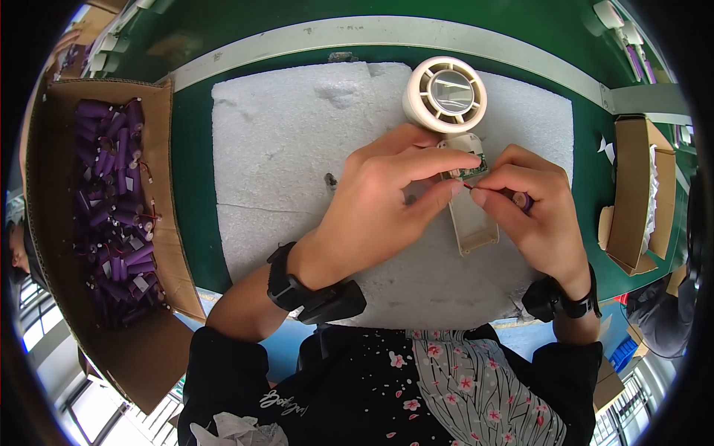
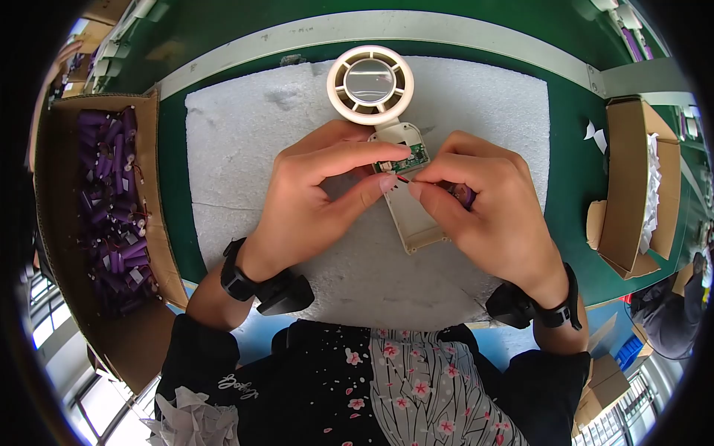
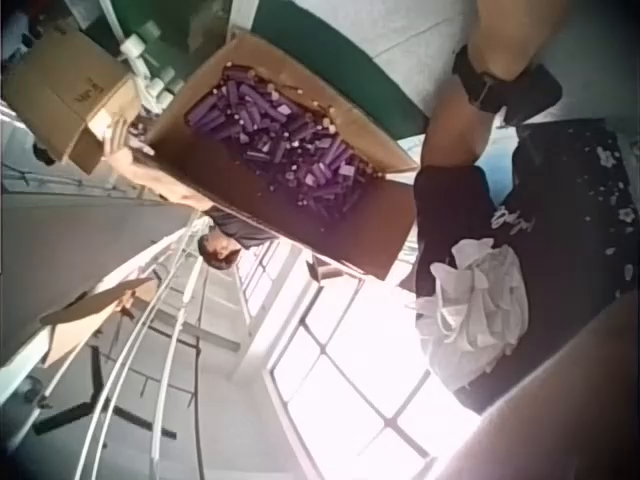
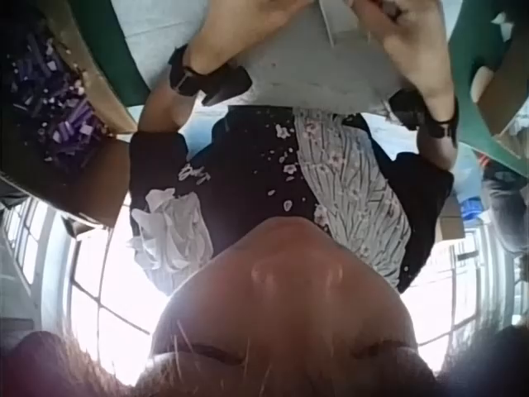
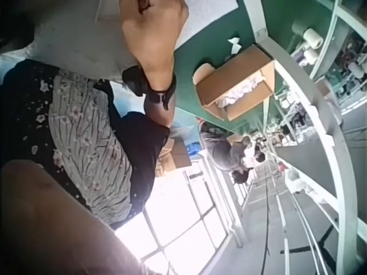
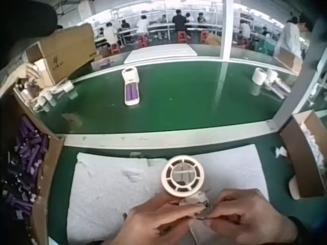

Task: The person connects a battery to a circuit board by hand, inserts them into a fan housing, and places the assembly on a conveyor belt before repeating the process.

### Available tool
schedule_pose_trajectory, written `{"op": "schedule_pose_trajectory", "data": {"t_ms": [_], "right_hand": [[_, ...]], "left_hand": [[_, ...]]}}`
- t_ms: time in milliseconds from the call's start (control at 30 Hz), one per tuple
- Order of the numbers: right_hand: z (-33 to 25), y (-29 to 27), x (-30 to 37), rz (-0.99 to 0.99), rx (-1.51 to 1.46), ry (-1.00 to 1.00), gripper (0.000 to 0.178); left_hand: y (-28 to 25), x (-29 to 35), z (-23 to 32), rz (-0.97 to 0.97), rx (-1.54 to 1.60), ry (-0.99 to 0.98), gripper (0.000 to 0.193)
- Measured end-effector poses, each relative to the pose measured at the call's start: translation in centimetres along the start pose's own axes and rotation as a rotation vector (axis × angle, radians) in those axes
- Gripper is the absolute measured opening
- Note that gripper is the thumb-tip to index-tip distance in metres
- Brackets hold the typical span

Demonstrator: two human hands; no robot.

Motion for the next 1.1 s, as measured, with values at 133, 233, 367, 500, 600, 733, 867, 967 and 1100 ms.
{"op": "schedule_pose_trajectory", "data": {"t_ms": [133, 233, 367, 500, 600, 733, 867, 967, 1100], "right_hand": [[0.0, 0.4, 0.2, 0.015, -0.034, 0.013, 0.005], [-0.1, 0.4, 0.0, -0.012, -0.011, 0.029, 0.005], [0.5, 0.1, -0.2, -0.064, -0.061, 0.098, 0.008], [1.1, 0.1, -0.6, -0.130, -0.197, 0.233, 0.009], [1.0, 0.1, -0.9, -0.149, -0.179, 0.249, 0.010], [0.9, 0.2, -0.6, -0.158, -0.161, 0.258, 0.011], [0.6, 0.2, -0.6, -0.126, -0.059, 0.181, 0.009], [0.3, 0.5, -0.2, -0.070, 0.035, 0.079, 0.008], [-0.3, 1.0, 0.4, 0.031, 0.155, -0.081, 0.008]], "left_hand": [[0.2, 0.0, 0.0, 0.022, 0.072, -0.018, 0.030], [0.2, -0.1, 0.0, 0.029, 0.105, -0.027, 0.029], [0.3, -0.1, 0.0, 0.026, 0.112, -0.034, 0.029], [0.3, 0.0, -0.1, 0.024, 0.107, -0.038, 0.028], [0.3, -0.2, -0.2, 0.024, 0.098, -0.034, 0.028], [0.3, -0.1, -0.1, 0.028, 0.099, -0.030, 0.027], [0.4, -0.2, -0.1, 0.029, 0.098, -0.040, 0.027], [0.4, -0.1, -0.2, 0.052, 0.101, -0.052, 0.027], [0.5, 0.0, -0.4, 0.053, 0.115, -0.062, 0.028]]}}
Point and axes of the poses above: each hand's wrist, its own x-axis away from the middle knuckle, its own y-axis out of the palm, z = x × y, the point moved 4 cm from there along -x, towards the middle knuckle, and after that the axes turned 4 degrees about x, right-handed, at the moved point
